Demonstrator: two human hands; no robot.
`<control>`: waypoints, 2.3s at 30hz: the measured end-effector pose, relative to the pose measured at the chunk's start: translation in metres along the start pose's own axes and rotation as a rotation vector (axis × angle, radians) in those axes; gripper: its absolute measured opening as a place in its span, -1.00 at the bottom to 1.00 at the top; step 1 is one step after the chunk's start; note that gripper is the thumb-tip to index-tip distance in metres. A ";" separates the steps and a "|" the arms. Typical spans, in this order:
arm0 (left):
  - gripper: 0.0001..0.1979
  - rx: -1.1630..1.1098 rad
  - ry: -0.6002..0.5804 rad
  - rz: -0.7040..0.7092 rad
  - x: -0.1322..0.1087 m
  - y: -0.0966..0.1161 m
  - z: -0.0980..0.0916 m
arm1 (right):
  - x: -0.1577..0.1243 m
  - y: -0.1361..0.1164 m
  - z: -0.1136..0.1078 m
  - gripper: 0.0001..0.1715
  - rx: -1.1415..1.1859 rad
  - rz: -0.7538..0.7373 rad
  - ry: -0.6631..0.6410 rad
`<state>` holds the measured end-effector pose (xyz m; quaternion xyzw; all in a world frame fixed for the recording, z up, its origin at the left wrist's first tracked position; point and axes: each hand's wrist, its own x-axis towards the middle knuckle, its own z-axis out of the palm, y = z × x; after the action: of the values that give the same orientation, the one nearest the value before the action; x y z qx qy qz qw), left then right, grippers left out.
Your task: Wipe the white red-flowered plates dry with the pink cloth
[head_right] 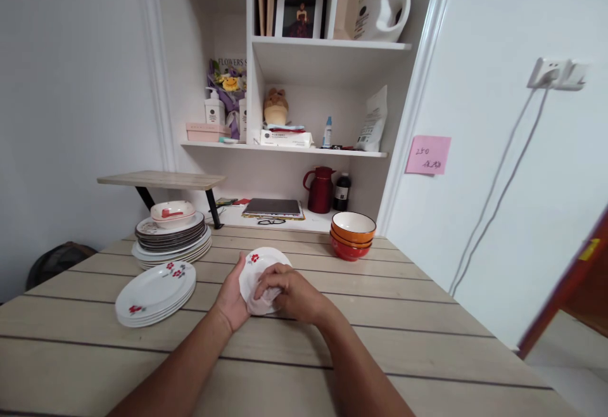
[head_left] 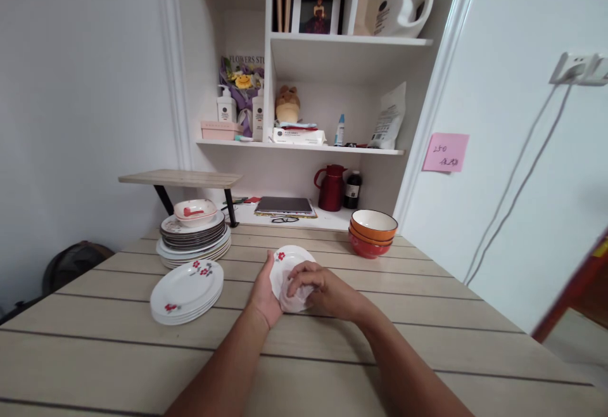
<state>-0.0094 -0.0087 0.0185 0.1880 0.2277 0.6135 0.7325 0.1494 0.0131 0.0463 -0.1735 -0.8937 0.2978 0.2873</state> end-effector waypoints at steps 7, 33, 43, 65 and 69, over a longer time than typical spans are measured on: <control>-0.46 0.013 -0.004 0.066 0.006 0.004 -0.009 | -0.004 0.017 -0.003 -0.35 -0.129 0.216 0.125; -0.42 0.079 -0.015 -0.027 0.006 -0.010 -0.004 | -0.006 0.030 -0.008 -0.58 -0.327 0.522 0.178; -0.31 0.116 -0.069 -0.087 0.008 -0.012 -0.005 | 0.009 0.010 0.021 -0.53 -0.171 0.243 0.225; -0.34 0.081 -0.085 -0.105 0.007 -0.012 -0.006 | 0.010 0.013 0.019 -0.57 -0.182 0.333 0.232; -0.42 0.087 0.001 -0.047 0.010 -0.015 -0.006 | 0.016 0.031 0.011 -0.60 -0.341 0.487 0.357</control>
<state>0.0008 -0.0016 0.0047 0.2140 0.2590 0.5857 0.7376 0.1345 0.0395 0.0257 -0.4765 -0.7987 0.1688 0.3264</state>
